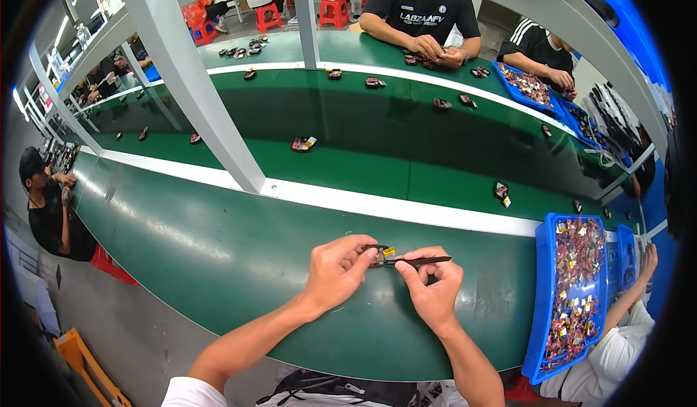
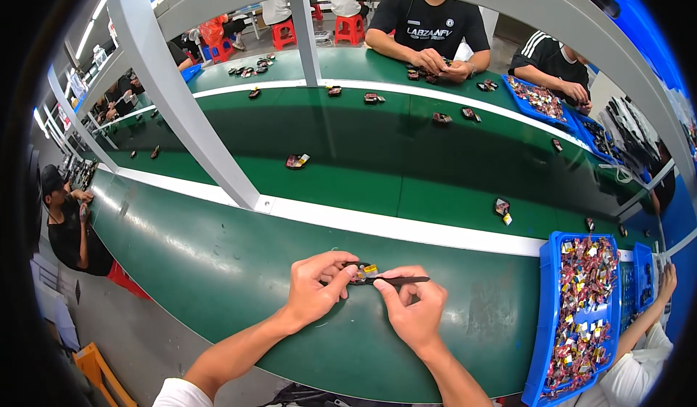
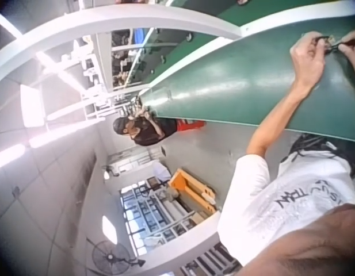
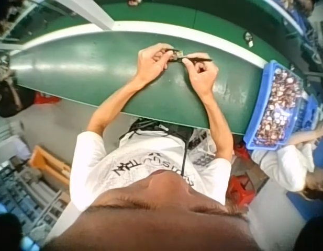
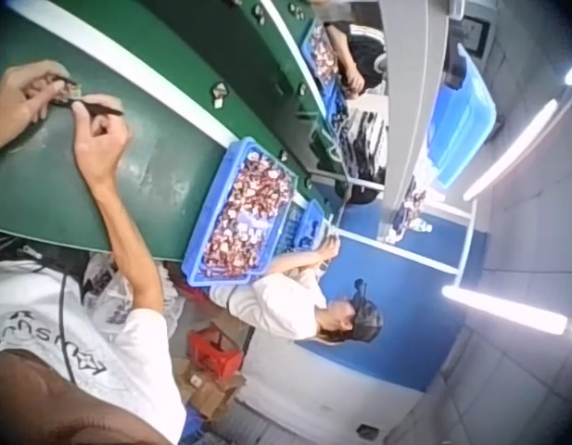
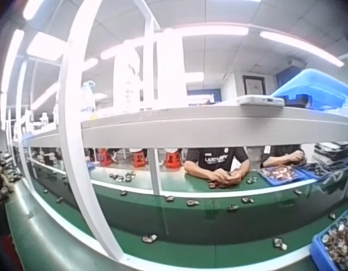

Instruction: Assembling small electronic components using tweezers and a marker on a factory production line.

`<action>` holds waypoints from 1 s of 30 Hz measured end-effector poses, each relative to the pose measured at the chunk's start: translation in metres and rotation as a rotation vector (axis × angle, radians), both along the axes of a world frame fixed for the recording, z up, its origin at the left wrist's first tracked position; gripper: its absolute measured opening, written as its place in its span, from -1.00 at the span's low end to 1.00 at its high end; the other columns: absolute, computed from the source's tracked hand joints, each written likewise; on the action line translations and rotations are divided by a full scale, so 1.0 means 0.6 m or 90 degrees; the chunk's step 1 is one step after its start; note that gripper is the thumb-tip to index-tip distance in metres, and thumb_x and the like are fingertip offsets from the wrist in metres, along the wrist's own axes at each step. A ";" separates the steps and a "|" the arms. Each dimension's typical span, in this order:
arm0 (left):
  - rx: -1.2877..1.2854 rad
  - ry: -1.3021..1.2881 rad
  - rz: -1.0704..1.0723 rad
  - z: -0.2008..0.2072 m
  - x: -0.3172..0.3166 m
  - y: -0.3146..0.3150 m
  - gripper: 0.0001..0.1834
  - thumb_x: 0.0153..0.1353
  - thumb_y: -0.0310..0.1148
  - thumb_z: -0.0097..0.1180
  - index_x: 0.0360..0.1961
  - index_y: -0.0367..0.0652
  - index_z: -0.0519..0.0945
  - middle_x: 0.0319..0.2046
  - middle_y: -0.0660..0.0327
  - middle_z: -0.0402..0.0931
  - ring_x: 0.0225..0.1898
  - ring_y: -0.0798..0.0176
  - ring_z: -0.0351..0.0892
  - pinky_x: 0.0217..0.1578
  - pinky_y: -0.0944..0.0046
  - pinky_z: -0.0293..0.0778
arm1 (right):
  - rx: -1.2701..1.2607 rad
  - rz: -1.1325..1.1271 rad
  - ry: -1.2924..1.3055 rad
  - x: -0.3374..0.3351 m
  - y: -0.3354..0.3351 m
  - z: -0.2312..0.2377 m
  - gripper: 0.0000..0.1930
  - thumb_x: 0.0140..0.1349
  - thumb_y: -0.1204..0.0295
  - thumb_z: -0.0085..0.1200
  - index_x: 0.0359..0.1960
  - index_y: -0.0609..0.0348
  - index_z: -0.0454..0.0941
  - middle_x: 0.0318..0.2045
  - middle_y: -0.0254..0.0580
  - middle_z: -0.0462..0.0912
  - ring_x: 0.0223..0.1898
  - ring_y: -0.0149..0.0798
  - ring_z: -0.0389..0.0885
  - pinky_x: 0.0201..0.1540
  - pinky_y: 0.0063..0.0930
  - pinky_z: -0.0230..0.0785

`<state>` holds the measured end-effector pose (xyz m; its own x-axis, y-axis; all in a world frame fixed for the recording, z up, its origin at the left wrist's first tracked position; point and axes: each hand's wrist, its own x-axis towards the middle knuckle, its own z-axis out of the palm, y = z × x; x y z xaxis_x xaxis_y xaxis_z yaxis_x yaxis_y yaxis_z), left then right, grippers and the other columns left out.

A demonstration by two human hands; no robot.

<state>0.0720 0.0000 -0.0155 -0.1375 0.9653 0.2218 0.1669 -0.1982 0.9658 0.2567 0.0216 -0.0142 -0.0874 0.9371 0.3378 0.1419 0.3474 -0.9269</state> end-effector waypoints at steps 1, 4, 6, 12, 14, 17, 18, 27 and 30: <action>0.021 0.031 0.007 -0.003 -0.001 0.000 -0.83 0.29 -0.59 0.22 -0.11 -0.42 0.66 -0.43 0.11 0.69 -0.61 0.46 0.59 -0.65 0.47 0.42 | 0.013 -0.003 -0.010 -0.001 0.000 0.001 -0.89 0.12 0.62 0.38 -0.34 0.27 0.67 -0.54 -0.37 0.64 -0.71 -0.67 0.29 -0.65 -0.67 0.04; 0.067 0.093 0.019 -0.007 -0.001 -0.001 -0.83 0.26 -0.60 0.24 -0.12 -0.40 0.67 -0.43 0.11 0.69 -0.61 0.45 0.59 -0.63 0.46 0.43 | 0.035 -0.005 -0.038 -0.001 0.000 0.001 -0.88 0.11 0.62 0.39 -0.34 0.27 0.68 -0.58 -0.39 0.61 -0.72 -0.67 0.25 -0.66 -0.66 0.02; 0.092 0.123 0.024 -0.006 0.000 -0.002 -0.83 0.24 -0.61 0.26 -0.13 -0.38 0.68 -0.44 0.12 0.68 -0.61 0.44 0.59 -0.62 0.46 0.42 | 0.044 -0.003 -0.056 -0.001 -0.001 0.001 -0.88 0.11 0.62 0.39 -0.34 0.27 0.69 -0.60 -0.40 0.60 -0.73 -0.66 0.23 -0.66 -0.66 0.02; 0.167 0.212 0.027 0.003 0.000 -0.002 -0.82 0.19 -0.60 0.30 -0.16 -0.29 0.70 -0.47 0.16 0.65 -0.63 0.44 0.55 -0.63 0.42 0.39 | 0.082 -0.007 -0.082 -0.001 0.000 0.001 -0.89 0.10 0.62 0.38 -0.35 0.27 0.69 -0.65 -0.43 0.57 -0.74 -0.65 0.19 -0.67 -0.63 0.00; 0.201 0.243 0.021 0.004 -0.001 -0.001 -0.84 0.22 -0.58 0.26 -0.16 -0.29 0.68 -0.44 0.14 0.64 -0.62 0.29 0.56 -0.62 0.32 0.43 | 0.076 -0.009 -0.073 -0.002 0.000 0.004 -0.89 0.10 0.62 0.39 -0.36 0.26 0.69 -0.66 -0.44 0.54 -0.74 -0.65 0.18 -0.67 -0.62 -0.01; 0.233 0.245 0.008 0.000 -0.002 0.001 -0.83 0.23 -0.58 0.25 -0.15 -0.31 0.67 -0.44 0.13 0.64 -0.61 0.29 0.56 -0.60 0.32 0.44 | 0.038 0.002 -0.064 0.005 0.003 -0.004 -0.88 0.10 0.62 0.39 -0.36 0.26 0.68 -0.68 -0.48 0.52 -0.73 -0.67 0.17 -0.66 -0.63 -0.01; 0.232 0.245 0.009 0.000 -0.003 0.001 -0.83 0.23 -0.58 0.25 -0.15 -0.31 0.67 -0.44 0.13 0.64 -0.61 0.29 0.56 -0.60 0.32 0.44 | 0.037 0.003 -0.064 0.006 0.003 -0.003 -0.88 0.10 0.62 0.39 -0.36 0.26 0.68 -0.68 -0.48 0.52 -0.73 -0.67 0.17 -0.66 -0.63 -0.01; -0.130 -0.186 -0.160 0.000 -0.021 0.006 -0.71 0.38 -0.48 0.17 0.06 -0.41 0.61 -0.26 0.05 0.70 -0.45 0.31 0.69 -0.62 0.40 0.55 | -0.187 0.082 0.199 0.008 0.005 0.008 -0.88 0.20 0.68 0.30 -0.27 0.33 0.62 -0.55 -0.47 0.54 -0.60 -0.73 0.28 -0.57 -0.75 0.03; -0.155 -0.252 -0.190 -0.001 -0.022 0.008 -0.68 0.41 -0.46 0.14 0.10 -0.45 0.57 -0.20 0.01 0.69 -0.42 0.26 0.72 -0.59 0.39 0.58 | -0.173 0.085 0.181 0.008 0.001 0.010 -0.88 0.19 0.68 0.31 -0.27 0.33 0.62 -0.55 -0.47 0.56 -0.61 -0.73 0.27 -0.58 -0.74 0.03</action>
